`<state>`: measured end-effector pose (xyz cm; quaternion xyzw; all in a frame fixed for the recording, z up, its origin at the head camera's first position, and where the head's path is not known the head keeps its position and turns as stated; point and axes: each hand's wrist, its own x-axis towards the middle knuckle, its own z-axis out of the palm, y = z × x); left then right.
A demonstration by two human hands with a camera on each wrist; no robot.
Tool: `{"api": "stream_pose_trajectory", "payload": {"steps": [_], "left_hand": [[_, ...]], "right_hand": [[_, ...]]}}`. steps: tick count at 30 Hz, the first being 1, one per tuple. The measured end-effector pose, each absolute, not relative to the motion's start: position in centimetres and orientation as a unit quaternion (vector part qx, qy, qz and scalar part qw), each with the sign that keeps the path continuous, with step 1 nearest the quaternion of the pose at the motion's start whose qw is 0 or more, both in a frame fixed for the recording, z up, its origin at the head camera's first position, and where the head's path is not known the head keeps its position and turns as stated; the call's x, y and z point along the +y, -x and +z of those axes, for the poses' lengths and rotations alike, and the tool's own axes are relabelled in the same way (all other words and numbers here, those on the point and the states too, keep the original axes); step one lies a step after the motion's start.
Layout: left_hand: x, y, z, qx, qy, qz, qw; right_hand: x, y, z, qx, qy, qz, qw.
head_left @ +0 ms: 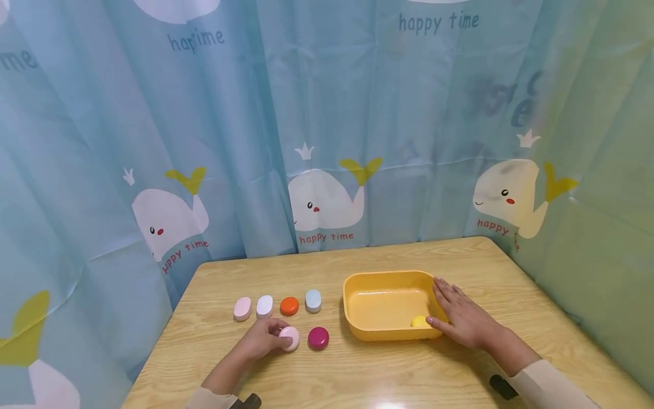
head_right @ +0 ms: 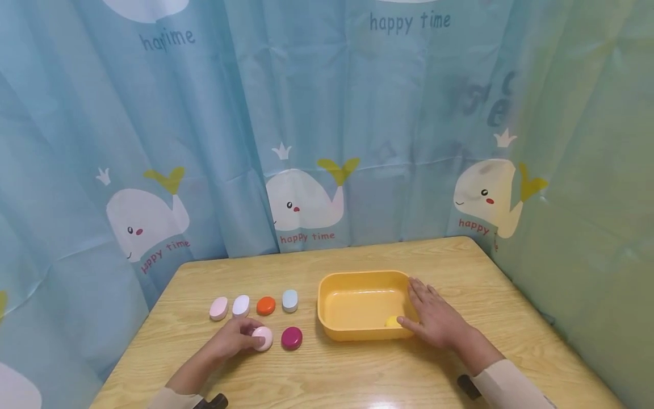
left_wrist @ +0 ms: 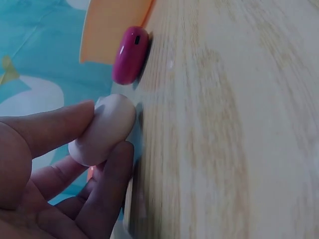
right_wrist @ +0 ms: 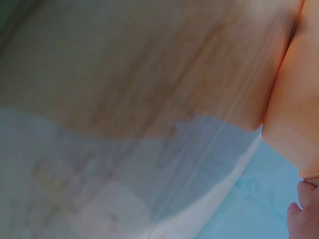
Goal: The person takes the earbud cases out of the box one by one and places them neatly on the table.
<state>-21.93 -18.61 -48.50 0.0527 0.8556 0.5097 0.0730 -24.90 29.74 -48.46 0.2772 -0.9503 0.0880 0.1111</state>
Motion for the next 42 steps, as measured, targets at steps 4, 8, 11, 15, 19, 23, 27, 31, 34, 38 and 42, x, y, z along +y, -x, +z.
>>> {"api": "stream_pose_trajectory", "payload": {"steps": [4, 8, 11, 15, 19, 23, 27, 31, 34, 38, 42], "left_hand": [[-18.58, 21.99, -48.53, 0.858, -0.047, 0.506, 0.075], [-18.58, 22.16, -48.7, 0.86, -0.033, 0.502, 0.081], [-18.62, 22.29, -48.8, 0.858, -0.029, 0.505, 0.092], [-18.69, 22.44, -48.85, 0.872, -0.041, 0.479, 0.092], [-18.69, 22.43, -48.74, 0.89, -0.045, 0.444, 0.087], [-18.68, 22.33, -48.63, 0.896, -0.036, 0.434, 0.092], [-18.67, 22.32, -48.64, 0.896, -0.037, 0.432, 0.092], [-18.67, 22.37, -48.77, 0.891, -0.044, 0.443, 0.092], [-18.67, 22.37, -48.81, 0.888, -0.044, 0.449, 0.091], [-18.63, 22.35, -48.68, 0.889, -0.04, 0.447, 0.092], [-18.53, 22.51, -48.33, 0.896, -0.038, 0.434, 0.086]], "right_hand": [[29.75, 24.91, -48.38, -0.952, -0.274, 0.086, 0.109], [29.73, 24.95, -48.45, -0.952, -0.273, 0.086, 0.105], [29.72, 24.93, -48.5, -0.952, -0.274, 0.088, 0.106], [29.65, 24.9, -48.5, -0.951, -0.276, 0.085, 0.111], [29.6, 24.92, -48.48, -0.951, -0.276, 0.083, 0.111], [29.58, 24.88, -48.44, -0.951, -0.277, 0.088, 0.106], [29.6, 24.86, -48.4, -0.951, -0.277, 0.09, 0.104], [29.64, 24.88, -48.4, -0.952, -0.276, 0.092, 0.101], [29.65, 24.88, -48.42, -0.952, -0.275, 0.093, 0.1], [29.66, 24.89, -48.42, -0.952, -0.274, 0.093, 0.1], [29.72, 24.92, -48.38, -0.952, -0.273, 0.095, 0.098]]}}
